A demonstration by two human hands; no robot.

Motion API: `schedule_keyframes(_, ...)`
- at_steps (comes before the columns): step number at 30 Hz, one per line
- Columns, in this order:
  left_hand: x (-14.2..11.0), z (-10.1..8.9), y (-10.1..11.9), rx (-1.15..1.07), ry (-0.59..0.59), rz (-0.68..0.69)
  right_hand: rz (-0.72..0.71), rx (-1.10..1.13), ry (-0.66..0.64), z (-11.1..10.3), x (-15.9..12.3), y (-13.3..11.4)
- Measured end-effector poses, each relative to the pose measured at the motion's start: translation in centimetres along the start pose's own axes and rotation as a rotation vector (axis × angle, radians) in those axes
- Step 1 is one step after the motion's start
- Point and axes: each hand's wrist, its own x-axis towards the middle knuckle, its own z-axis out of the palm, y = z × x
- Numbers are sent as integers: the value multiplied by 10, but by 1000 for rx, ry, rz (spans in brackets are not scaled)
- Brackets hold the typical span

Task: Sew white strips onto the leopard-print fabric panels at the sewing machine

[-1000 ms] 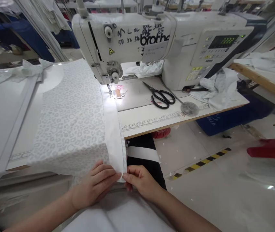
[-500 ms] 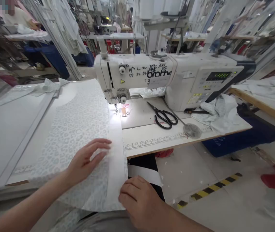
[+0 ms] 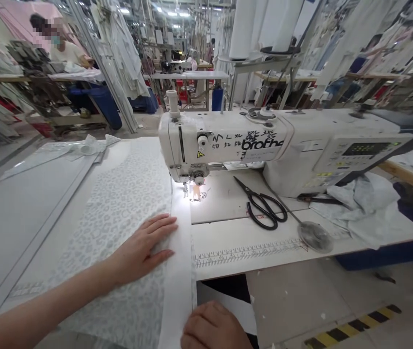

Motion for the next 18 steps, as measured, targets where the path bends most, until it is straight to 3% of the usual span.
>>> schedule_keyframes(5,24,-8,-28,37,9,50,-15,-82,2,-7,29,20)
schedule_keyframes(9,39,-15,-45,62,34,136,27,-16,-53,-12,46,30)
schedule_keyframes(12,35,-14,-30,25,62,141,71,30,-89,-18,58,38)
schedule_keyframes(16,15,-3,5,-285,103,105,90,31,-135,-20,72,52)
schedule_keyframes(18,11,0,7,-366,134,58,93,16,-139,-20,78,59)
